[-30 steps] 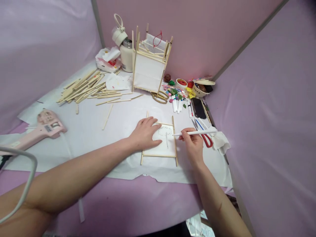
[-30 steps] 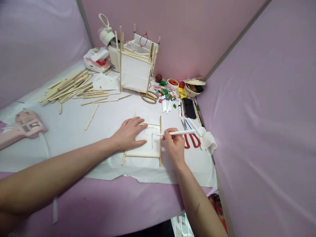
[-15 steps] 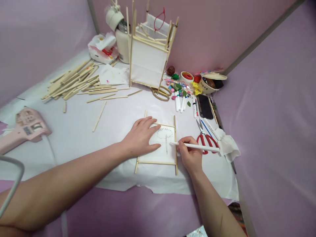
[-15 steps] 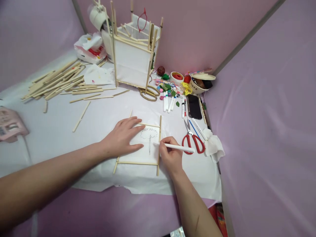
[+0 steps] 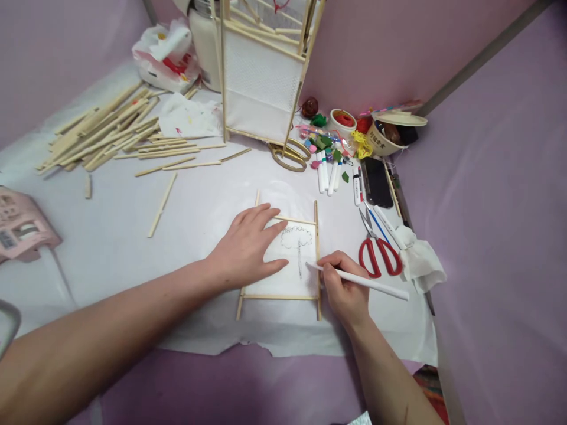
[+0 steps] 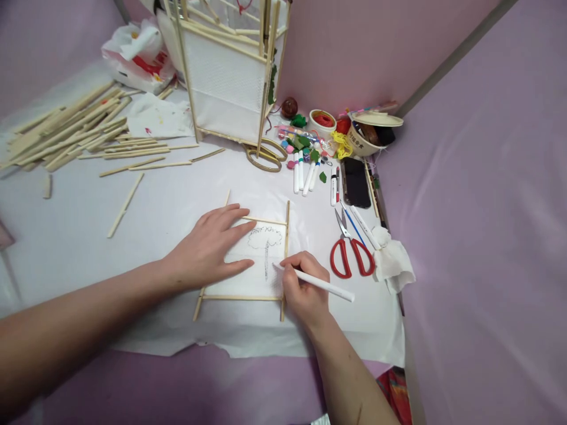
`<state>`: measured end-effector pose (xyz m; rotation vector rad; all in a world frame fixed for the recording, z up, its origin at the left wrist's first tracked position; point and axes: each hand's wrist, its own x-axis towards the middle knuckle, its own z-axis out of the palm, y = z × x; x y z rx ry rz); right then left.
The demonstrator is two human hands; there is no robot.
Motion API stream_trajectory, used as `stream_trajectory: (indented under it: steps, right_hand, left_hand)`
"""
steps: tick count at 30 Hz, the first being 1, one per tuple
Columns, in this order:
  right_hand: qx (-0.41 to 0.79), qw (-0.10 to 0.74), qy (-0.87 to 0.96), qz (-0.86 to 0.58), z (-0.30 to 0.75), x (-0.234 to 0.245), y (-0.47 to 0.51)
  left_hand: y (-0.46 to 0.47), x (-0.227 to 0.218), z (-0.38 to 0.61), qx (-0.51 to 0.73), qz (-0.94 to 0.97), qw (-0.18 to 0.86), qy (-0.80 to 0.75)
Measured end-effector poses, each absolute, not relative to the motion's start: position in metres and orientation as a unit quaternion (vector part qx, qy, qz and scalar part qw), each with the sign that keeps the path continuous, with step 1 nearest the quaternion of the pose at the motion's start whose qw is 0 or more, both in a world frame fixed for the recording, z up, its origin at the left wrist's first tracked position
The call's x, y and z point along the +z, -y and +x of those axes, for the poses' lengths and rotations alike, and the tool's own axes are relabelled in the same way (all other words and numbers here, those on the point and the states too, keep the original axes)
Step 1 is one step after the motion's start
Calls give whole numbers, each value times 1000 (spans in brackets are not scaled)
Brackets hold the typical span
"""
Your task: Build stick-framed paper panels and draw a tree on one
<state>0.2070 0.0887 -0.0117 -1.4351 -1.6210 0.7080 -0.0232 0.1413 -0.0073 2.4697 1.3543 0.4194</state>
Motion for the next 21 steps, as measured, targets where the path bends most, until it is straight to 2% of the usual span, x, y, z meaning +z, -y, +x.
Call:
stream_trajectory:
  steps: [21]
  right_hand:
    - [288, 413, 642, -578, 207, -13, -91]
  left_hand:
    - [-143, -10, -24, 153, 850, 161, -477]
